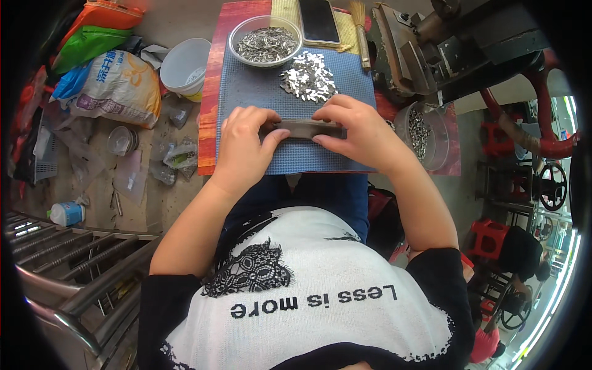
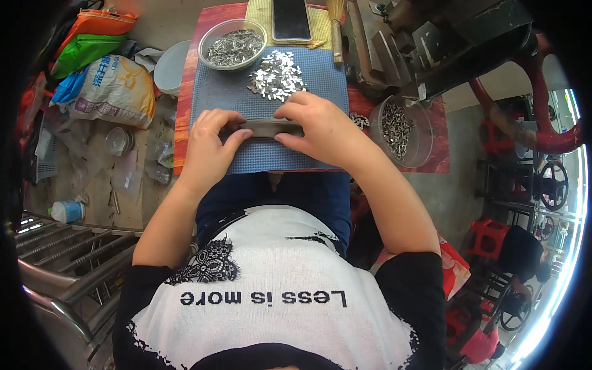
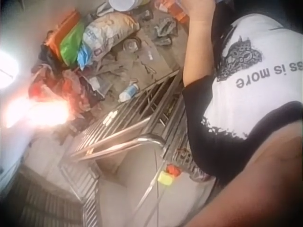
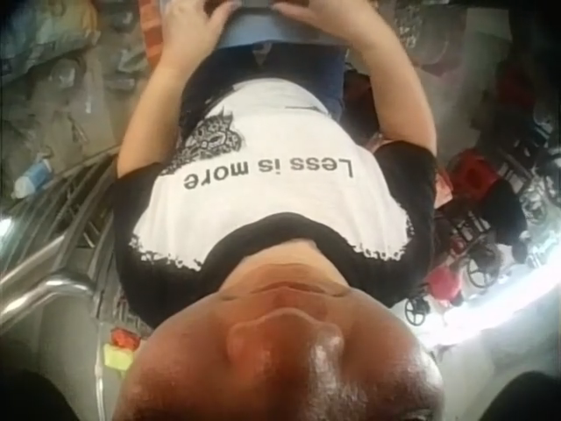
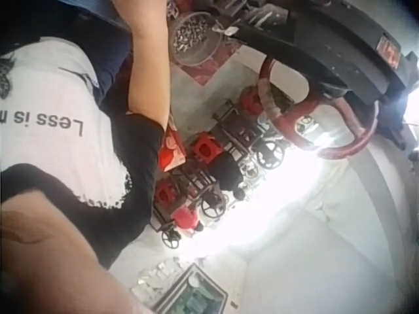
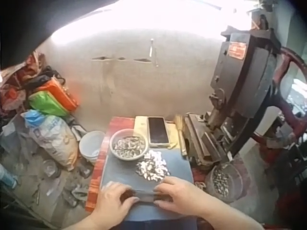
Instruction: Assembling small metal components by placing studs into a template and using a manual press machine.
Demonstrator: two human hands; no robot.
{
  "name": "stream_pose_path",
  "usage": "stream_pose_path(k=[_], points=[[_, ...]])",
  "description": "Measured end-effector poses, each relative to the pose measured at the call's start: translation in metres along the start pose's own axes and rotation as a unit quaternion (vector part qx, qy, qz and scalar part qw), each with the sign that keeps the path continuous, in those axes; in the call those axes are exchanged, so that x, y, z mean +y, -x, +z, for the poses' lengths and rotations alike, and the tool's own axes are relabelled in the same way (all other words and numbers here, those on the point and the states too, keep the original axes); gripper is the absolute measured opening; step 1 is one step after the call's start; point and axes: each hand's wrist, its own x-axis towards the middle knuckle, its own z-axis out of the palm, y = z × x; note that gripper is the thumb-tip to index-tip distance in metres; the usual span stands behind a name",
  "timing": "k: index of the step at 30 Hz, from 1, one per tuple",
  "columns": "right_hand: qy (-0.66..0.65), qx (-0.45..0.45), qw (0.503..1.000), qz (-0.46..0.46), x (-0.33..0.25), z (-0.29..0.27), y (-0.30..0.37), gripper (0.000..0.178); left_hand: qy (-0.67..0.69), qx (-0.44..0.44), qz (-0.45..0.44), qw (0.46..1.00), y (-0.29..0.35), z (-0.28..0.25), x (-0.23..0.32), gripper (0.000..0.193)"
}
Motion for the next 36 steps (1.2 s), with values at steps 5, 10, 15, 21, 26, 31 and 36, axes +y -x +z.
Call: stream_pose_path(k=[5, 10, 15, 21, 26, 31, 36], points=[[-0.004, -0.004, 1.0, -0.02, 0.008, 0.0, 0.009, 0.023, -0.017, -0.07, 0.036, 0.997, -0.008, -0.006, 0.01, 0.025], [-0.09, 0.089, 0.988, 0.084, -0.001, -0.05, 0.022, 0.018, 0.129, -0.096, 0.031, 0.987, -0.061, -0.007, 0.043, 0.046], [0.133, 0.372, 0.898, 0.195, 0.007, -0.106, 0.028, 0.024, 0.108, -0.017, 0.181, 0.977, -0.132, 0.064, 0.093, 0.113], [0.2, 0.335, 0.884, 0.257, 0.032, -0.111, 0.033, 0.028, 0.176, -0.071, 0.147, 0.971, -0.169, 0.128, 0.113, 0.137], [0.172, 0.296, 0.89, 0.3, 0.027, -0.112, 0.03, 0.029, 0.176, -0.06, 0.144, 0.972, -0.171, 0.137, 0.11, 0.136], [0.155, 0.243, 0.904, 0.315, 0.026, -0.13, 0.029, 0.028, 0.141, -0.057, 0.132, 0.979, -0.171, 0.138, 0.116, 0.135], [0.166, 0.218, 0.918, 0.285, 0.036, -0.127, 0.032, 0.029, 0.128, -0.042, 0.136, 0.981, -0.171, 0.135, 0.112, 0.133]])
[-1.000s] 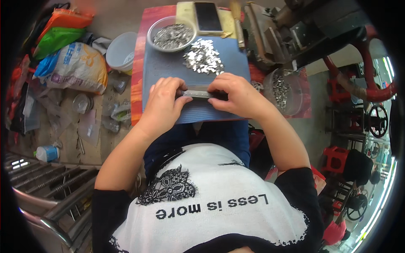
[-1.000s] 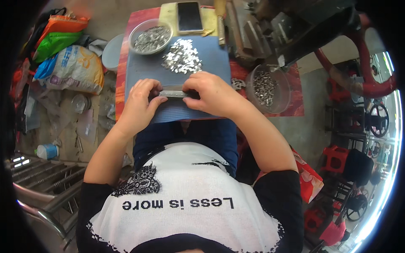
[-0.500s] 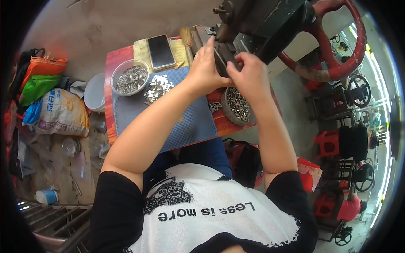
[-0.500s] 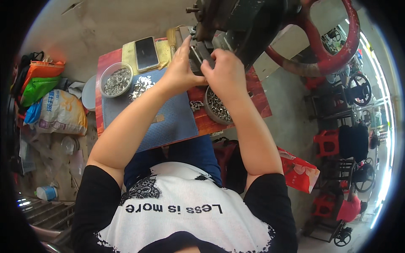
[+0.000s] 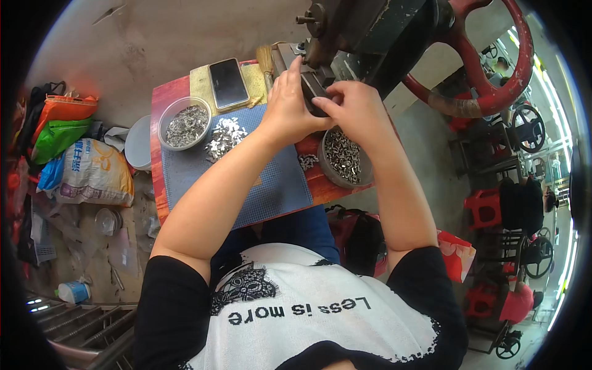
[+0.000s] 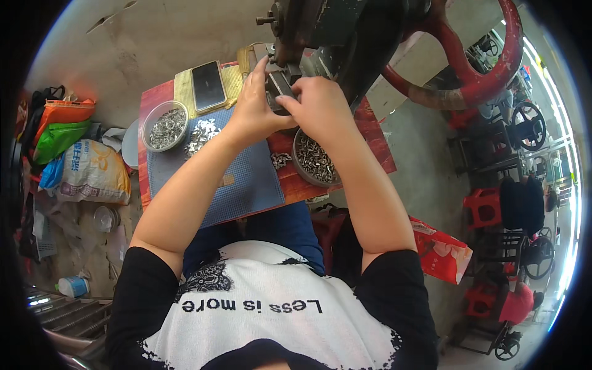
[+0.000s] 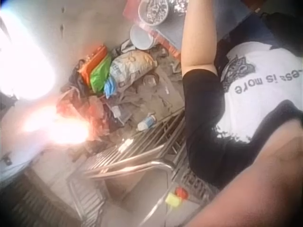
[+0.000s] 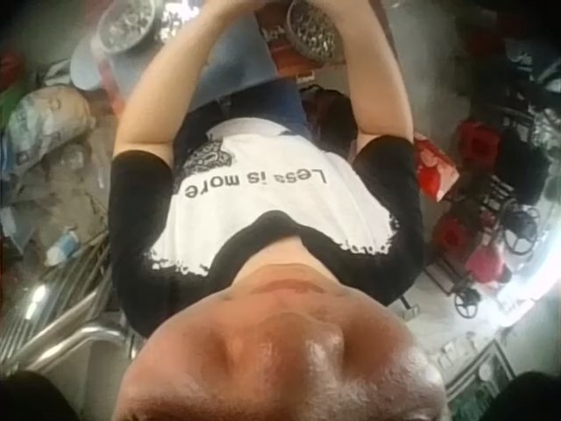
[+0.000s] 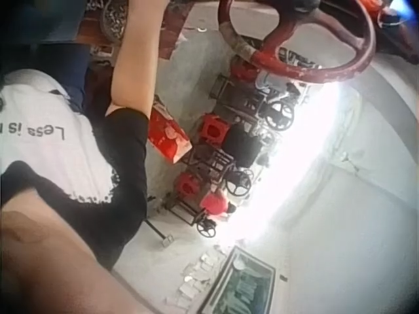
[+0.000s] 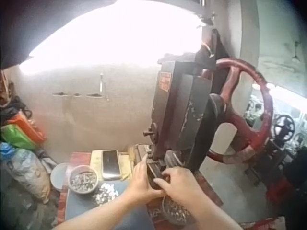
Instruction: Assembling small metal components by placing studs into a template and using a manual press machine.
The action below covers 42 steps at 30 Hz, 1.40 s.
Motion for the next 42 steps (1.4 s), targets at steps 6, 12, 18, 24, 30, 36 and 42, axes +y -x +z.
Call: stream_pose_path(k=[6, 12, 18, 24, 30, 36, 42], points=[[-0.249, 0.53, 0.793, 0.172, 0.101, 0.004, 0.019, 0.048, -0.008, -0.002, -0.006, 1.0, 0.003, -0.003, 0.005, 0.134], [-0.004, 0.608, 0.789, 0.085, 0.185, -0.07, 0.013, 0.056, 0.023, -0.001, -0.018, 1.0, 0.002, -0.001, 0.008, 0.14], [-0.022, 0.537, 0.84, 0.079, 0.14, -0.131, 0.016, 0.04, -0.01, 0.002, -0.024, 1.0, -0.002, -0.008, -0.005, 0.145], [-0.12, 0.437, 0.883, 0.124, 0.13, -0.222, 0.008, 0.035, 0.005, -0.029, 0.0, 1.0, -0.049, -0.003, -0.031, 0.147], [-0.178, 0.525, 0.828, 0.087, 0.139, -0.196, 0.003, 0.034, -0.011, -0.059, -0.027, 0.998, -0.06, -0.002, -0.033, 0.149], [-0.121, 0.68, 0.717, -0.091, 0.178, -0.068, -0.003, 0.061, 0.031, -0.067, -0.027, 0.997, -0.061, 0.004, -0.03, 0.151], [-0.18, 0.593, 0.785, 0.027, 0.165, -0.108, 0.009, 0.054, -0.013, -0.011, -0.025, 1.0, -0.02, 0.005, -0.014, 0.152]])
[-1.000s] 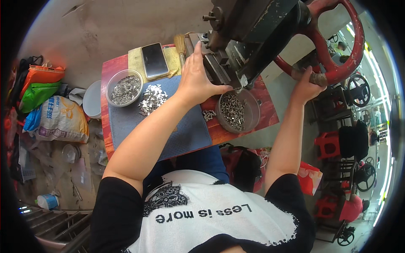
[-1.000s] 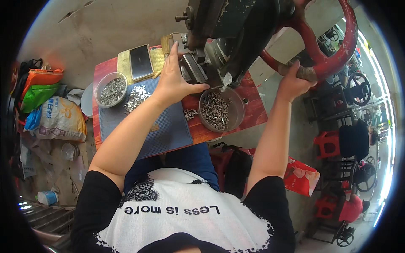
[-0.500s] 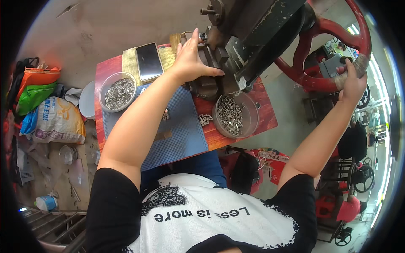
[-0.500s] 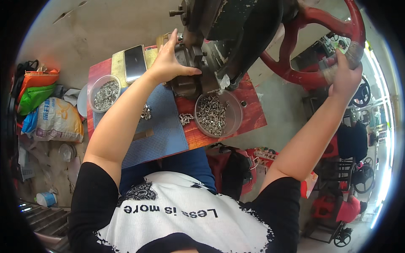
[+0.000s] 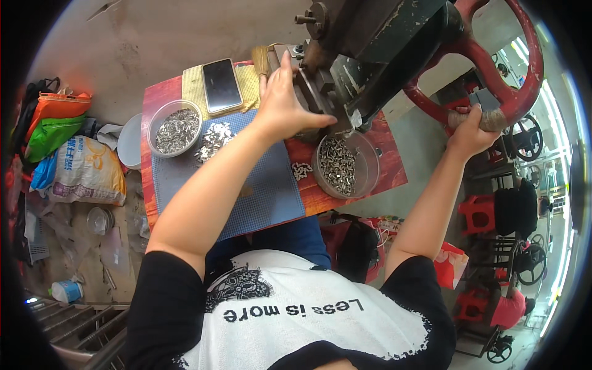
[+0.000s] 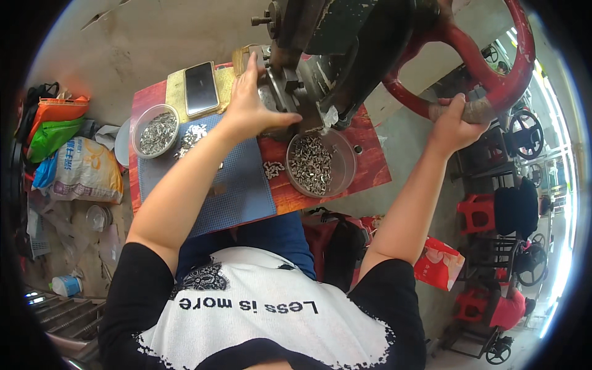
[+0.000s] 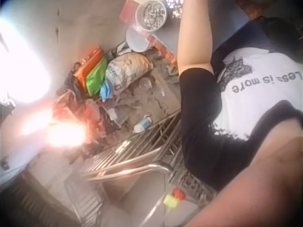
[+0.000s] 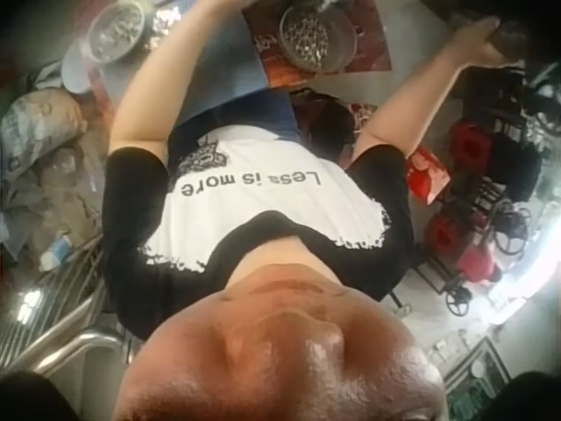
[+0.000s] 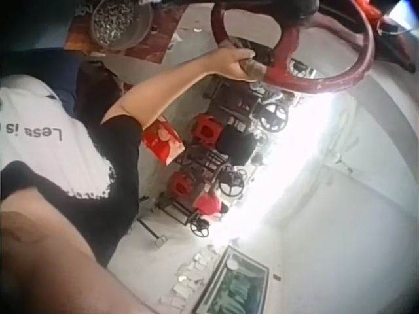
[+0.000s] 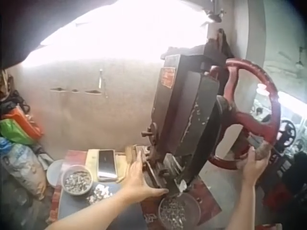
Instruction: Assembling small metal components by placing studs into a template and using a manual press machine.
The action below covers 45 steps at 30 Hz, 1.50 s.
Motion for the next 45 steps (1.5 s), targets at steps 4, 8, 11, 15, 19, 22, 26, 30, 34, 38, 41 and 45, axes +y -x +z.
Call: stream_pose_path(k=[4, 8, 11, 15, 19, 22, 26, 30, 34, 38, 41, 45], points=[[-0.007, 0.024, 1.0, 0.008, -0.017, 0.008, 0.014, 0.052, -0.016, 0.015, -0.003, 1.0, 0.027, -0.001, 0.019, 0.149], [0.001, 0.027, 1.0, -0.012, 0.014, 0.005, 0.023, 0.053, -0.005, 0.038, 0.014, 0.999, 0.028, 0.001, 0.021, 0.144], [0.051, -0.003, 0.999, 0.001, 0.034, -0.003, 0.039, 0.055, 0.021, 0.082, 0.078, 0.993, 0.028, 0.008, 0.022, 0.141], [0.257, -0.292, 0.911, 0.14, -0.006, -0.03, 0.105, 0.047, 0.008, 0.118, 0.244, 0.962, 0.022, -0.003, 0.056, 0.141], [-0.142, -0.41, 0.817, 0.381, -0.068, -0.027, 0.152, 0.041, 0.005, 0.051, 0.266, 0.963, 0.041, 0.009, 0.077, 0.14], [-0.228, -0.44, 0.773, 0.396, -0.079, -0.03, 0.154, 0.037, 0.001, 0.01, 0.272, 0.962, 0.056, 0.014, 0.078, 0.139], [-0.007, -0.466, 0.818, 0.337, -0.066, -0.033, 0.163, 0.03, -0.056, 0.027, 0.245, 0.968, 0.074, 0.002, 0.071, 0.137], [0.181, -0.461, 0.859, 0.132, -0.064, -0.032, 0.165, 0.026, -0.114, 0.057, 0.101, 0.987, 0.087, -0.029, 0.047, 0.134], [0.174, -0.448, 0.873, 0.088, -0.063, -0.024, 0.167, 0.028, -0.311, -0.071, -0.068, 0.945, 0.089, -0.047, 0.023, 0.118], [-0.135, -0.426, 0.735, 0.509, -0.049, -0.028, 0.15, 0.029, -0.33, -0.188, -0.082, 0.921, 0.086, -0.056, 0.013, 0.098], [-0.215, -0.407, 0.697, 0.55, -0.061, -0.025, 0.145, 0.028, -0.333, -0.19, -0.049, 0.922, 0.091, -0.06, 0.004, 0.091], [-0.226, -0.453, 0.666, 0.548, -0.09, -0.016, 0.155, 0.026, -0.269, -0.098, -0.024, 0.958, 0.104, -0.081, 0.0, 0.071]])
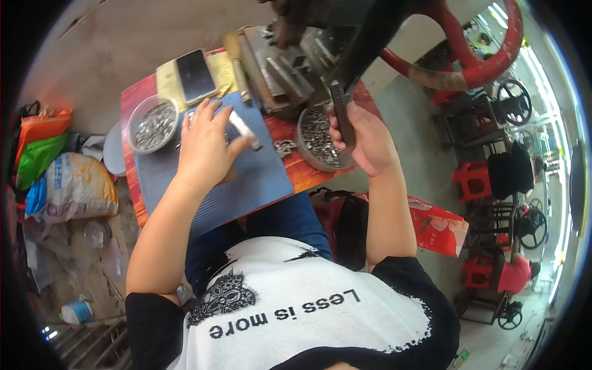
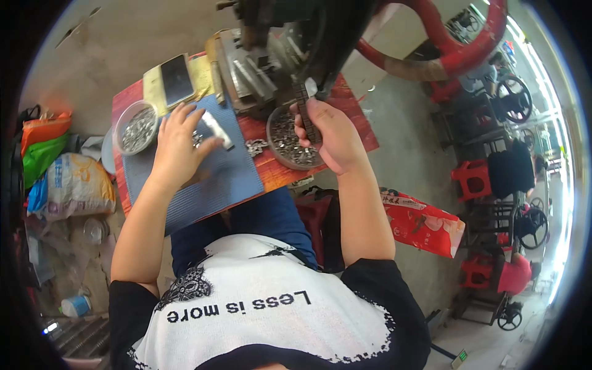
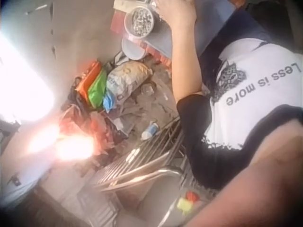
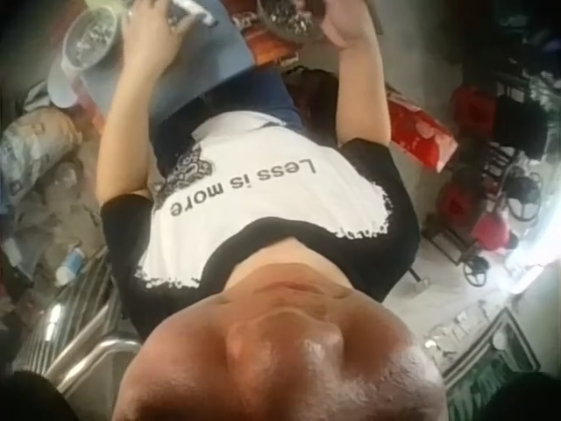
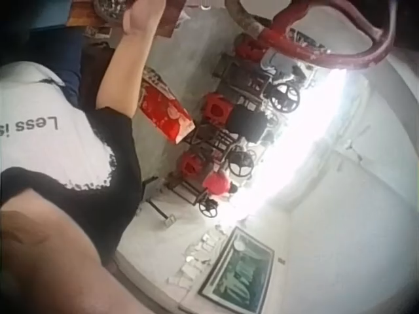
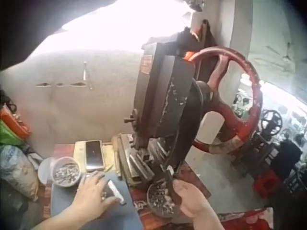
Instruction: Assembling small metal components by placing studs into a template and using a manual press machine.
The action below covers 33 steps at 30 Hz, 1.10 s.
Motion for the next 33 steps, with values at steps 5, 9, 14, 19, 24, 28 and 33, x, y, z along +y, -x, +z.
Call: stream_pose_path(k=[5, 9, 14, 19, 24, 28, 33], points=[[0.356, -0.076, 0.913, -0.183, 0.048, 0.068, -0.004, 0.037, 0.089, 0.22, -0.007, 0.971, 0.017, -0.03, -0.018, 0.017], [0.469, -0.195, 0.811, -0.29, 0.08, 0.122, -0.009, 0.03, 0.178, 0.204, -0.068, 0.96, 0.046, -0.026, -0.046, 0.013], [0.489, -0.213, 0.783, -0.319, 0.104, 0.139, -0.02, 0.024, 0.343, -0.024, -0.156, 0.926, 0.082, -0.03, -0.056, 0.023], [0.481, -0.14, 0.796, -0.34, 0.097, 0.146, -0.048, 0.015, 0.284, -0.003, -0.092, 0.954, 0.091, -0.027, -0.06, 0.021], [0.55, -0.168, 0.7, -0.423, 0.1, 0.16, -0.069, 0.005, 0.232, 0.11, -0.102, 0.961, 0.071, -0.012, -0.076, 0.01], [0.56, -0.198, 0.692, -0.41, 0.097, 0.156, -0.067, 0.007, 0.201, 0.083, -0.112, 0.97, 0.064, -0.007, -0.067, 0.012], [0.536, -0.203, 0.73, -0.374, 0.089, 0.14, -0.063, 0.015, 0.135, 0.088, -0.084, 0.983, 0.062, -0.001, -0.064, 0.013]])
